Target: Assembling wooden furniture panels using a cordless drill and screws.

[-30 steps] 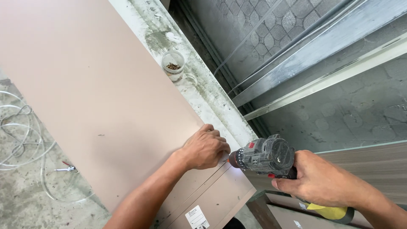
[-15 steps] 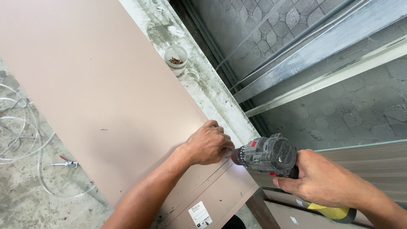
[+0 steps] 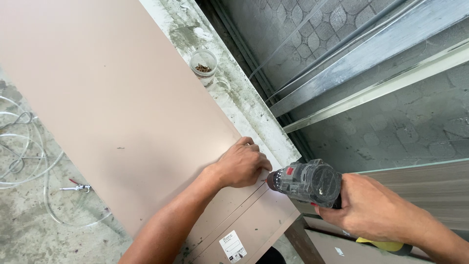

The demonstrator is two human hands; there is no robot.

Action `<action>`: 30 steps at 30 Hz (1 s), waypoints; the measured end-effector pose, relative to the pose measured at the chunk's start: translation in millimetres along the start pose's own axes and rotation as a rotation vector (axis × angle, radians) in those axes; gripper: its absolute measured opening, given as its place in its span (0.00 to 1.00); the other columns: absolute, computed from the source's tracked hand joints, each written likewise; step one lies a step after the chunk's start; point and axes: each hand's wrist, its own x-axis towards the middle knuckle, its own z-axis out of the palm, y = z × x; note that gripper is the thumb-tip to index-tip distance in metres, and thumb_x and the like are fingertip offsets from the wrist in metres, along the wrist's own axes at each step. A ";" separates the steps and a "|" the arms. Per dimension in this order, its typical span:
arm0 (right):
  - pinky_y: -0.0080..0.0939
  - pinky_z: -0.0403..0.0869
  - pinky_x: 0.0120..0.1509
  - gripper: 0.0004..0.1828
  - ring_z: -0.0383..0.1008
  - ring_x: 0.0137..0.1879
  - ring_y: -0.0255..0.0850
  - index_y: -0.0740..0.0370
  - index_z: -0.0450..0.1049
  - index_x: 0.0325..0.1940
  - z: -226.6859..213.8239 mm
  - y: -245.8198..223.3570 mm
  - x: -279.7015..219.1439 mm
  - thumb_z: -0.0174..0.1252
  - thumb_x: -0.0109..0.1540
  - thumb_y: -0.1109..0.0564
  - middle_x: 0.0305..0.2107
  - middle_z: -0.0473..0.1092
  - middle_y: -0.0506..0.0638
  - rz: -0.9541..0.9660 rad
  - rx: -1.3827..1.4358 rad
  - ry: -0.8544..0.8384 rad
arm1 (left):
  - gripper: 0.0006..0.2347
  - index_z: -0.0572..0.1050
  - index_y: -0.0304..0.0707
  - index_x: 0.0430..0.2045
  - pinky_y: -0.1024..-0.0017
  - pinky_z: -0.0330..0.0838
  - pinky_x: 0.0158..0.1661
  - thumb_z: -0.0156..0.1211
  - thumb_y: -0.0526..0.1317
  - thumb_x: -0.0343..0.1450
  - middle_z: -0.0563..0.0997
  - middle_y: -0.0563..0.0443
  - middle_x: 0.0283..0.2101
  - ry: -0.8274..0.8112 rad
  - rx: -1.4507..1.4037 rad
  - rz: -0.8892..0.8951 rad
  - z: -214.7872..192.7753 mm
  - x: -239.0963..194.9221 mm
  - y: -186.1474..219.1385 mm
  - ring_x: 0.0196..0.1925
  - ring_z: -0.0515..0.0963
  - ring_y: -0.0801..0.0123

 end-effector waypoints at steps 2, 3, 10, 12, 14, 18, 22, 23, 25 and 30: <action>0.46 0.73 0.38 0.12 0.73 0.26 0.44 0.61 0.77 0.35 2.9 1.0 0.7 0.65 0.55 0.51 0.17 0.74 0.52 -0.032 0.031 0.040 | 0.12 0.83 0.48 0.43 0.59 0.60 0.64 0.51 0.38 0.72 0.85 0.55 0.41 0.061 -0.102 -0.005 -6.1 0.6 5.4 0.47 0.77 0.65; 0.47 0.74 0.39 0.13 0.74 0.28 0.46 0.63 0.77 0.36 3.8 2.5 0.6 0.65 0.56 0.51 0.19 0.75 0.54 -0.007 -0.004 0.042 | 0.13 0.81 0.47 0.47 0.59 0.65 0.61 0.51 0.41 0.73 0.84 0.53 0.45 0.142 -0.352 -0.042 -12.9 0.5 16.0 0.49 0.79 0.63; 0.46 0.76 0.42 0.13 0.80 0.33 0.44 0.55 0.81 0.37 16.1 14.9 9.1 0.64 0.55 0.47 0.25 0.79 0.50 -0.072 -0.102 0.066 | 0.17 0.73 0.33 0.53 0.65 0.74 0.56 0.54 0.50 0.80 0.79 0.38 0.53 0.422 -0.734 0.426 -57.3 -10.9 115.6 0.56 0.80 0.55; 0.45 0.76 0.41 0.14 0.79 0.33 0.43 0.58 0.81 0.34 15.1 9.7 5.7 0.65 0.53 0.47 0.24 0.80 0.51 -0.136 -0.102 0.084 | 0.14 0.76 0.35 0.45 0.67 0.76 0.47 0.55 0.49 0.77 0.81 0.42 0.45 0.475 -0.658 0.313 -47.6 -4.8 121.0 0.45 0.82 0.57; 0.45 0.77 0.40 0.15 0.79 0.34 0.42 0.61 0.81 0.30 14.3 -0.6 1.2 0.65 0.51 0.46 0.23 0.80 0.51 -0.204 -0.092 0.107 | 0.12 0.80 0.38 0.36 0.70 0.78 0.37 0.56 0.47 0.74 0.83 0.45 0.37 0.514 -0.572 0.201 -43.2 -1.9 121.0 0.34 0.84 0.60; 0.47 0.76 0.40 0.18 0.80 0.31 0.48 0.69 0.76 0.27 15.2 0.5 -0.1 0.63 0.57 0.49 0.21 0.78 0.57 0.055 -0.092 0.045 | 0.09 0.78 0.36 0.35 0.68 0.77 0.38 0.50 0.38 0.72 0.82 0.46 0.34 0.555 -0.638 0.327 -44.0 4.2 118.0 0.34 0.83 0.58; 0.47 0.76 0.38 0.16 0.77 0.30 0.45 0.68 0.75 0.26 21.2 10.2 4.1 0.64 0.55 0.50 0.19 0.77 0.55 -0.038 0.003 0.099 | 0.09 0.79 0.35 0.34 0.67 0.77 0.39 0.49 0.38 0.71 0.82 0.45 0.34 0.510 -0.672 0.297 -44.5 6.0 117.9 0.35 0.83 0.58; 0.47 0.76 0.38 0.16 0.77 0.30 0.45 0.68 0.75 0.26 18.4 3.8 1.9 0.64 0.55 0.50 0.19 0.77 0.55 -0.038 0.006 0.100 | 0.09 0.79 0.35 0.34 0.67 0.77 0.39 0.49 0.38 0.71 0.82 0.45 0.34 0.508 -0.671 0.299 -44.1 5.9 116.4 0.35 0.83 0.58; 0.46 0.76 0.39 0.17 0.79 0.28 0.44 0.68 0.75 0.26 11.7 -9.7 -1.8 0.64 0.55 0.50 0.19 0.76 0.55 -0.033 -0.009 0.068 | 0.10 0.79 0.34 0.34 0.67 0.77 0.37 0.50 0.38 0.71 0.82 0.45 0.34 0.495 -0.685 0.272 -44.6 6.1 112.5 0.34 0.83 0.59; 0.48 0.76 0.40 0.17 0.79 0.29 0.47 0.69 0.75 0.26 13.8 -13.5 4.0 0.64 0.55 0.49 0.19 0.76 0.57 -0.005 0.019 0.020 | 0.10 0.80 0.35 0.33 0.69 0.77 0.34 0.49 0.39 0.70 0.82 0.46 0.31 0.472 -0.723 0.227 -42.0 5.8 104.8 0.31 0.82 0.63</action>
